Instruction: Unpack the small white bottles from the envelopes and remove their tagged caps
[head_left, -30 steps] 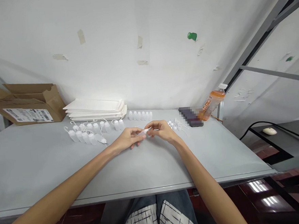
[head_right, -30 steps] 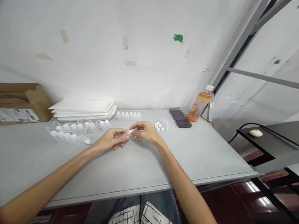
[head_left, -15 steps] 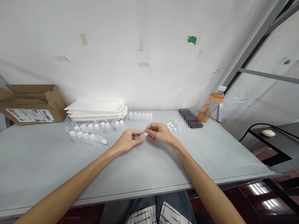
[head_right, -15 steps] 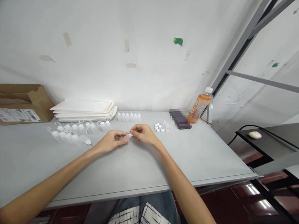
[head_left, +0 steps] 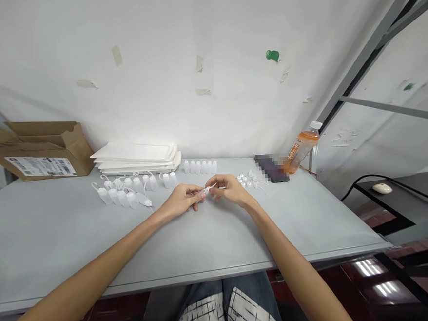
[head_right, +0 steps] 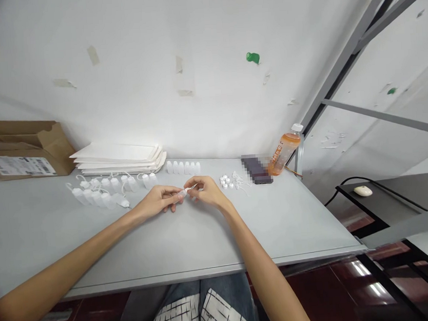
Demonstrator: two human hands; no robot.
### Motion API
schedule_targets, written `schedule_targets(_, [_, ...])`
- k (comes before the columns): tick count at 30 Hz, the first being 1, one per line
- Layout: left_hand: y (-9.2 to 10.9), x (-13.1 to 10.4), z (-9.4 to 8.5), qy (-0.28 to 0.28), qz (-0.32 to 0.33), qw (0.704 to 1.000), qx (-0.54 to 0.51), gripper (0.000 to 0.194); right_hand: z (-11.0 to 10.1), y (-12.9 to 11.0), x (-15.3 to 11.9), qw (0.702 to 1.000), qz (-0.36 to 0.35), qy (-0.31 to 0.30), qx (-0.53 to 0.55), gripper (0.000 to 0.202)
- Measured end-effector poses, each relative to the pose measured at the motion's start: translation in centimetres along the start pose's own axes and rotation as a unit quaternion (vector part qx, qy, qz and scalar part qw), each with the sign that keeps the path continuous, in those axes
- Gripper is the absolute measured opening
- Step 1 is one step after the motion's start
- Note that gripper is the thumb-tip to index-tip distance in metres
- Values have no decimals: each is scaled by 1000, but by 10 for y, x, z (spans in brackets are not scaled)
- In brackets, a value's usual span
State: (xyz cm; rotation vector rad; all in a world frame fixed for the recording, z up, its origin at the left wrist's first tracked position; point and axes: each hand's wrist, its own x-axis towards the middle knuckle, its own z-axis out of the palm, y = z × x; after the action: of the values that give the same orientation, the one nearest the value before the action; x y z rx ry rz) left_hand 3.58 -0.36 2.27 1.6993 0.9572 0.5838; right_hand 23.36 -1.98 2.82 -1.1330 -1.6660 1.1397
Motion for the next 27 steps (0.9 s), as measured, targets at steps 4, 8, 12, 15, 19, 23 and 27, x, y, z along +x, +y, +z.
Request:
schedule_targets(4, [0,0,0,-13,14,1000,7,46,0,1,0,1000,-1,-2,5,19])
schedule_targets(8, [-2,1,-1,-20,12,1000,-3,49,-1,1,0,1000,7,-2,11,20])
schedule_targets(12, [-2,0,0,-18,2,1000,-13,52,-2,0,0,1000,12,-3,9,22])
schedule_targets(15, [0,-1,1,-14,6,1000,-19,53,-2,-1,-1,1000,13,6,3,24])
schedule_targets(19, [1,-2,1,-8,10,1000,-6,53,-1,-1,-1,997,7,54,-59,26])
schedule_targets(23, [-2,-2,2,3,17,1000,12,55,0,3,-1,991,15,56,-119,33])
schedule_targets(27, [-3,-2,2,-2,25,1000,18,52,0,4,0,995,24,25,-97,33])
